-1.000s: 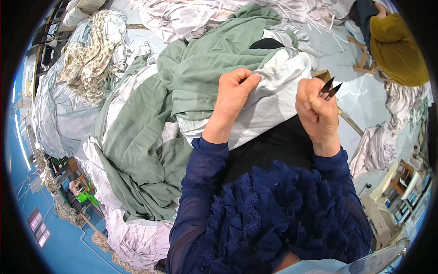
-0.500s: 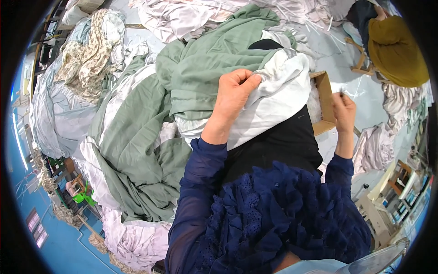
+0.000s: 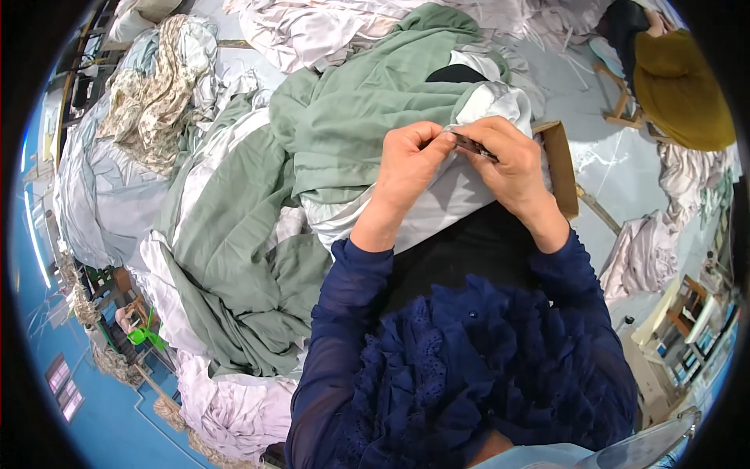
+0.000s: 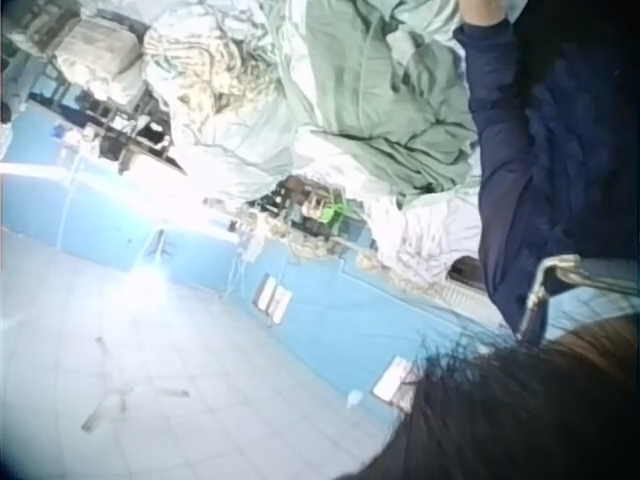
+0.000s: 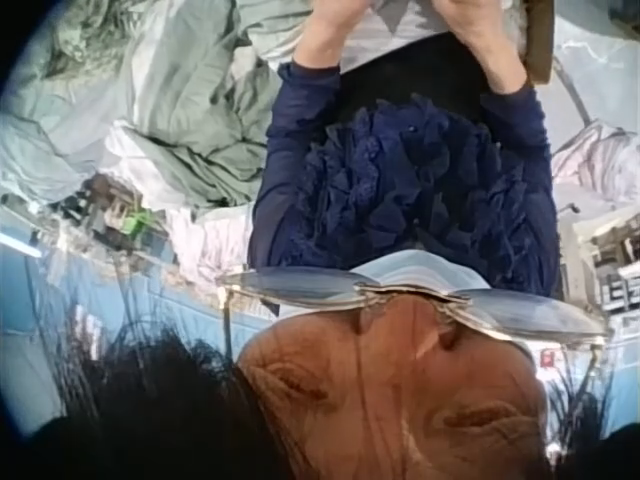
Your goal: Trimming excess threads from fabric components using manual nippers.
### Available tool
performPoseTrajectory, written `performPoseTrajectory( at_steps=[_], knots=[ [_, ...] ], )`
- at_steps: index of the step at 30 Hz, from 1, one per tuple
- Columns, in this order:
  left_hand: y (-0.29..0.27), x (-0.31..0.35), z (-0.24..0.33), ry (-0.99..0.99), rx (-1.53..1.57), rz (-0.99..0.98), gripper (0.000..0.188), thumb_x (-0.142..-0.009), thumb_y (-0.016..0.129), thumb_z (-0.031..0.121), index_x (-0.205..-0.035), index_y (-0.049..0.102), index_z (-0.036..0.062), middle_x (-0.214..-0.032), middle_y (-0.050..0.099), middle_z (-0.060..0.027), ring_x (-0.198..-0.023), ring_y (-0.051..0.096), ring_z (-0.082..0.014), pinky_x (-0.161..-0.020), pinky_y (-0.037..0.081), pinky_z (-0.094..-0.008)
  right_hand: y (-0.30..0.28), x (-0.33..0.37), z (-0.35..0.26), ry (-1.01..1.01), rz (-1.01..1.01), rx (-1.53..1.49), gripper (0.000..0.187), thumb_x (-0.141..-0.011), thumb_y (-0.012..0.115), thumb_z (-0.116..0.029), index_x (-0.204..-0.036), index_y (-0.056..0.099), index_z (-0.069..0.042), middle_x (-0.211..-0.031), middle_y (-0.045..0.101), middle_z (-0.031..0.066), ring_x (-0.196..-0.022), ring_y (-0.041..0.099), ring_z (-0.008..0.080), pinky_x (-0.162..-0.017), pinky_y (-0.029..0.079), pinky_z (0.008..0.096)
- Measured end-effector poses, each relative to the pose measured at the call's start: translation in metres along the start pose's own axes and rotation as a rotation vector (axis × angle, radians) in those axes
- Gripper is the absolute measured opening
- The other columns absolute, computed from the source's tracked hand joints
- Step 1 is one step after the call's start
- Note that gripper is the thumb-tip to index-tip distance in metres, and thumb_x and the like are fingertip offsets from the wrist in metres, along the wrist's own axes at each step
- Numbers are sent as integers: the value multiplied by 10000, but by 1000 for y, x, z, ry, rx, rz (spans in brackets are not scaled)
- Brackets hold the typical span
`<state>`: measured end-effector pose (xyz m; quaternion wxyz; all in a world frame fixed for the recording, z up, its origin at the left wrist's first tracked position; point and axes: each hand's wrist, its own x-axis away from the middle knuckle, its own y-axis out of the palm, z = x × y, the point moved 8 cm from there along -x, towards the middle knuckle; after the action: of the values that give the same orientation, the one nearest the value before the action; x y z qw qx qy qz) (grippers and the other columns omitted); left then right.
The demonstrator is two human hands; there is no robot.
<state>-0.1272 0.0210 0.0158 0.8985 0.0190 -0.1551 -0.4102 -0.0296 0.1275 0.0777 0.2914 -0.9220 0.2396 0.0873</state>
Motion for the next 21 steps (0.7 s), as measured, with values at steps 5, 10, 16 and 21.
performPoseTrajectory(
  at_steps=[5,10,16,21],
  knots=[
    [-7,-1,-11,-51,-17,21,184,-931,673,94,-788,646,-18,-650,494,88,-592,356,-12,-507,277,-226,2,4,1,-40,23,98,199,-779,719,62,-959,675,-12,-866,648,98,-710,646,247,-628,506,342],
    [-5,5,10,44,-172,67,203,-919,686,105,-768,625,-16,-598,493,58,-569,373,-24,-492,298,-242,3,17,9,116,31,13,86,-844,693,31,-896,632,0,-771,616,62,-634,576,153,-579,435,275],
    [-4,13,15,68,-273,100,200,-915,689,112,-778,629,-20,-581,521,23,-557,414,-45,-497,332,-258,19,40,29,451,-44,-528,130,-935,669,-96,-836,613,-35,-675,507,-43,-585,442,30,-521,312,218],
    [-10,18,15,75,-288,184,159,-898,708,110,-835,650,-24,-645,569,11,-593,457,-55,-541,380,-248,33,52,28,572,-131,-982,226,-941,686,-176,-806,571,-35,-688,489,-26,-539,386,40,-474,277,203]
  ],
)
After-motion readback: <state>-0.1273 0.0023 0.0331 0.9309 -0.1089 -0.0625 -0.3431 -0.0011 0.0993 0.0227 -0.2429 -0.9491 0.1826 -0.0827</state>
